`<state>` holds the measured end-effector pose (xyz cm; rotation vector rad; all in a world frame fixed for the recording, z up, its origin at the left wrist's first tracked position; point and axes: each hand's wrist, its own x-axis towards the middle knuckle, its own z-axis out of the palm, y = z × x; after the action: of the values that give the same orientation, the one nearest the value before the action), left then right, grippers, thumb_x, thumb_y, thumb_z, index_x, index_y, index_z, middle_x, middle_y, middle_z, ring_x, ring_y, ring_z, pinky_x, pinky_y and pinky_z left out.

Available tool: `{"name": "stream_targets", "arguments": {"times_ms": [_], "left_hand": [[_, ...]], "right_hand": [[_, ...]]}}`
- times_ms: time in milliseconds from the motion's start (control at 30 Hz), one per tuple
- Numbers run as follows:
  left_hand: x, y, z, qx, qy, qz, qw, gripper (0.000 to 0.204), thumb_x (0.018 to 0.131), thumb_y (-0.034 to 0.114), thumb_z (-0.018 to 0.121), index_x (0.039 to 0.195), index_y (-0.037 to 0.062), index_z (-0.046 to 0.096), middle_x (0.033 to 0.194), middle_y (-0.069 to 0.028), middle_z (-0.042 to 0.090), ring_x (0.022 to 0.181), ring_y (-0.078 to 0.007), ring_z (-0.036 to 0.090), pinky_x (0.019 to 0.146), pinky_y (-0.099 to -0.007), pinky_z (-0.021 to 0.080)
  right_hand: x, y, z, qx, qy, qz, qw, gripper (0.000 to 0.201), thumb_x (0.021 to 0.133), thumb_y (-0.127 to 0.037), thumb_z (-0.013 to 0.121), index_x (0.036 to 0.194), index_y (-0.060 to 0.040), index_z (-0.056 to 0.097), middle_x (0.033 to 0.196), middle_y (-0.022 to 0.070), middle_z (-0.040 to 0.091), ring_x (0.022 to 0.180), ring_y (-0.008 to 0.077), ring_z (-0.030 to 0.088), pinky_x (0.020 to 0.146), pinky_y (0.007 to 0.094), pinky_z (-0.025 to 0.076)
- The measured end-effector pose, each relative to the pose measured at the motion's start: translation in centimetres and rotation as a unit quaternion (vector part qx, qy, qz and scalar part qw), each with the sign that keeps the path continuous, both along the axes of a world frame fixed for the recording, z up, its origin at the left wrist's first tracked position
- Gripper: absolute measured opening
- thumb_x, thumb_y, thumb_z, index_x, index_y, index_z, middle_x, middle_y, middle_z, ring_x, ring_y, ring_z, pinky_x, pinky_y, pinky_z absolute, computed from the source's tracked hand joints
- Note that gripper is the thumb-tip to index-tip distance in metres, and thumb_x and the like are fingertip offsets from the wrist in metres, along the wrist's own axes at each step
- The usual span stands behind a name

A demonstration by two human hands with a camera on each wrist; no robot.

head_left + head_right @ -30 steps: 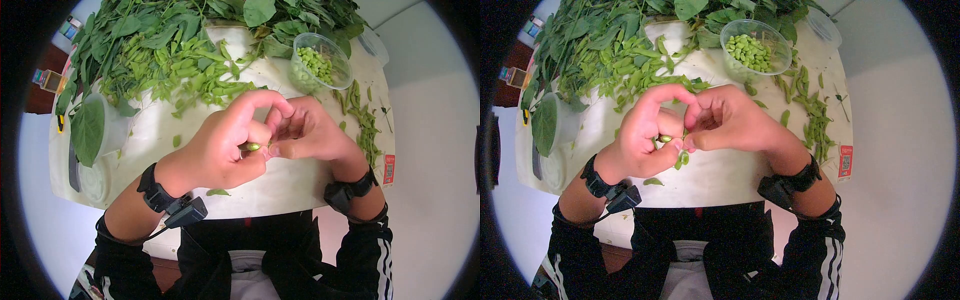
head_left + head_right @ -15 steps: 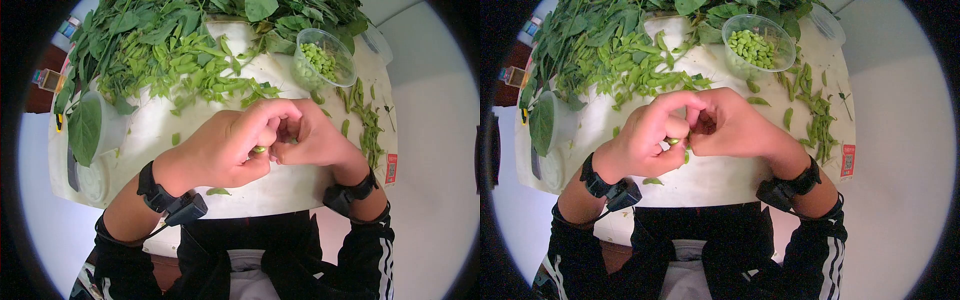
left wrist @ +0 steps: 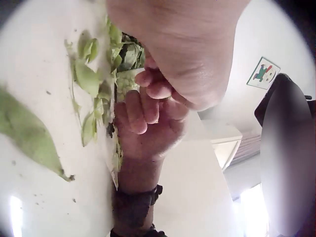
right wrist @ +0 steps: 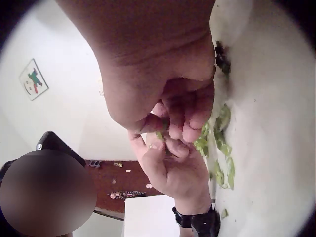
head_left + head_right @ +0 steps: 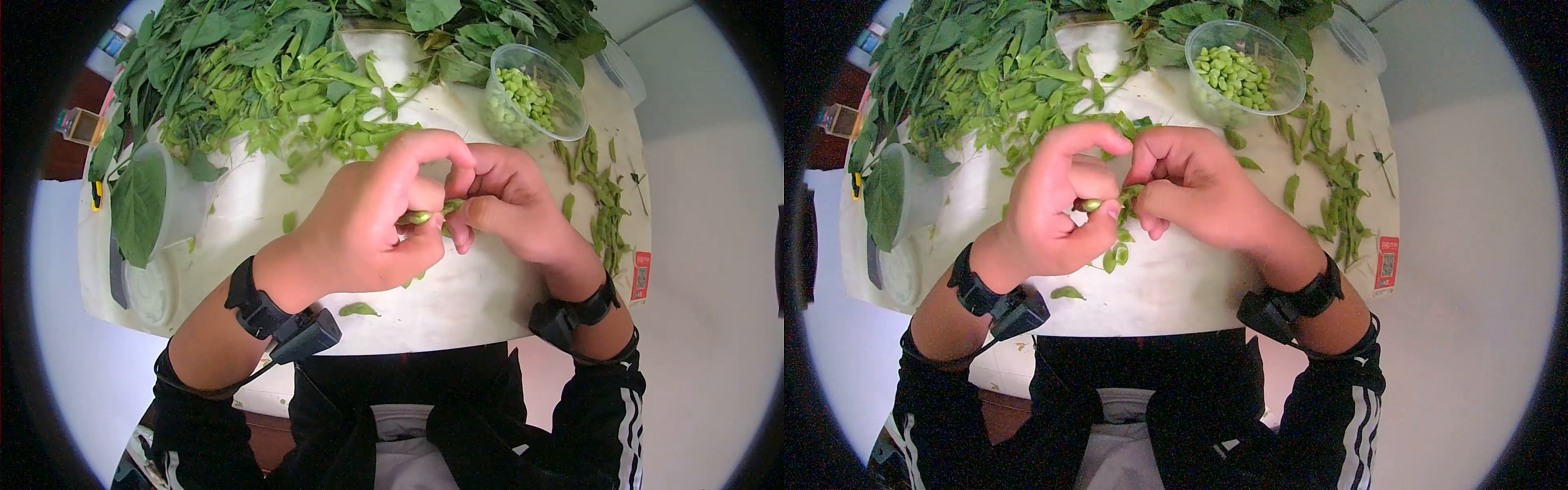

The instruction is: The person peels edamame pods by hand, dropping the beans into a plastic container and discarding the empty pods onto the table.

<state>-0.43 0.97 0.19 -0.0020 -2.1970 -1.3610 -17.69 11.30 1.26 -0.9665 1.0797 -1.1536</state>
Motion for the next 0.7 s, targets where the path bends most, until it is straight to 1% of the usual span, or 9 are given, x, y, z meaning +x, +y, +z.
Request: {"name": "stream_targets", "arguments": {"times_ms": [67,133,167,233,367,433,533,633,700], "left_hand": [[0.0,-0.1,0.0,0.027,0.010,0.002,1.000,0.049,0.075,-0.005,0.054,0.121,0.0060,0.042,0.066,-0.0002,0.058,0.050,-0.0076,0.052,0.052,-0.0214,0.042],[0.3,-0.1,0.3,0.086,-0.026,-0.010,0.996,0.040,0.078,-0.009,0.052,0.116,-0.0031,0.043,0.070,0.0004,0.052,0.062,-0.0068,0.048,0.061,-0.0211,0.037],[0.3,-0.2,0.2,0.085,-0.026,-0.011,0.996,0.040,0.078,-0.009,0.052,0.116,-0.0031,0.043,0.070,0.0004,0.052,0.062,-0.0068,0.048,0.061,-0.0211,0.037],[0.2,-0.5,0.0,0.075,-0.007,0.036,0.997,0.022,0.079,-0.009,0.051,0.100,-0.0031,0.053,0.073,-0.0003,0.054,0.064,-0.0060,0.046,0.062,-0.0204,0.036],[-0.2,-0.4,0.0,0.152,0.013,0.057,0.987,0.015,0.079,-0.003,0.049,0.090,0.0008,0.058,0.067,0.0001,0.054,0.062,-0.0043,0.048,0.054,-0.0204,0.037],[0.2,-0.6,0.5,0.190,-0.032,0.055,0.980,0.008,0.083,0.000,0.050,0.086,-0.0010,0.057,0.077,-0.0013,0.055,0.063,-0.0059,0.043,0.058,-0.0210,0.034],[0.3,-1.5,0.6,0.168,-0.062,0.021,0.984,0.010,0.085,0.004,0.050,0.082,0.0003,0.059,0.068,0.0006,0.053,0.064,-0.0054,0.046,0.056,-0.0238,0.037],[0.2,-0.7,0.7,0.181,-0.098,0.029,0.978,0.020,0.093,0.014,0.052,0.080,-0.0003,0.058,0.066,0.0004,0.051,0.063,-0.0053,0.043,0.055,-0.0240,0.035],[-0.4,-0.5,0.1,0.146,-0.075,0.046,0.985,0.024,0.095,0.018,0.052,0.080,-0.0007,0.058,0.065,0.0004,0.049,0.062,-0.0056,0.040,0.054,-0.0243,0.035]], "right_hand": [[0.1,0.0,-0.1,-0.015,0.000,-0.003,1.000,0.007,0.081,0.007,0.055,0.084,0.0013,0.052,0.073,0.0055,0.059,0.057,0.0121,0.059,0.053,0.0254,0.048],[0.0,0.0,-0.1,-0.029,0.000,-0.005,1.000,0.005,0.082,0.006,0.054,0.083,0.0014,0.052,0.071,0.0058,0.059,0.056,0.0123,0.059,0.053,0.0256,0.048],[-0.3,-0.1,-0.1,-0.034,-0.001,0.002,0.999,0.005,0.082,0.005,0.054,0.083,0.0015,0.052,0.070,0.0059,0.059,0.056,0.0123,0.059,0.052,0.0257,0.048],[-0.4,-0.1,0.1,-0.040,-0.001,0.008,0.999,0.004,0.083,0.005,0.054,0.084,0.0017,0.052,0.069,0.0061,0.059,0.056,0.0124,0.059,0.052,0.0258,0.048],[-0.5,0.0,0.2,-0.055,-0.014,-0.004,0.998,0.003,0.084,0.004,0.055,0.085,0.0018,0.053,0.068,0.0063,0.059,0.056,0.0122,0.059,0.053,0.0255,0.047],[-0.5,0.1,0.3,-0.065,-0.023,-0.004,0.998,0.003,0.085,0.003,0.055,0.087,0.0016,0.054,0.069,0.0064,0.060,0.057,0.0120,0.059,0.054,0.0250,0.047],[-0.1,0.3,0.6,-0.073,0.023,-0.030,0.997,0.009,0.084,0.004,0.055,0.093,0.0006,0.056,0.069,0.0071,0.060,0.058,0.0144,0.060,0.055,0.0255,0.046],[0.3,0.2,0.2,-0.105,0.028,-0.068,0.992,0.015,0.085,0.003,0.062,0.100,0.0017,0.061,0.073,0.0035,0.062,0.061,0.0095,0.058,0.060,0.0232,0.047],[0.4,0.0,-0.5,-0.172,0.133,-0.097,0.971,0.015,0.084,0.000,0.066,0.099,0.0011,0.065,0.074,0.0024,0.064,0.063,0.0084,0.059,0.060,0.0232,0.049]]}}
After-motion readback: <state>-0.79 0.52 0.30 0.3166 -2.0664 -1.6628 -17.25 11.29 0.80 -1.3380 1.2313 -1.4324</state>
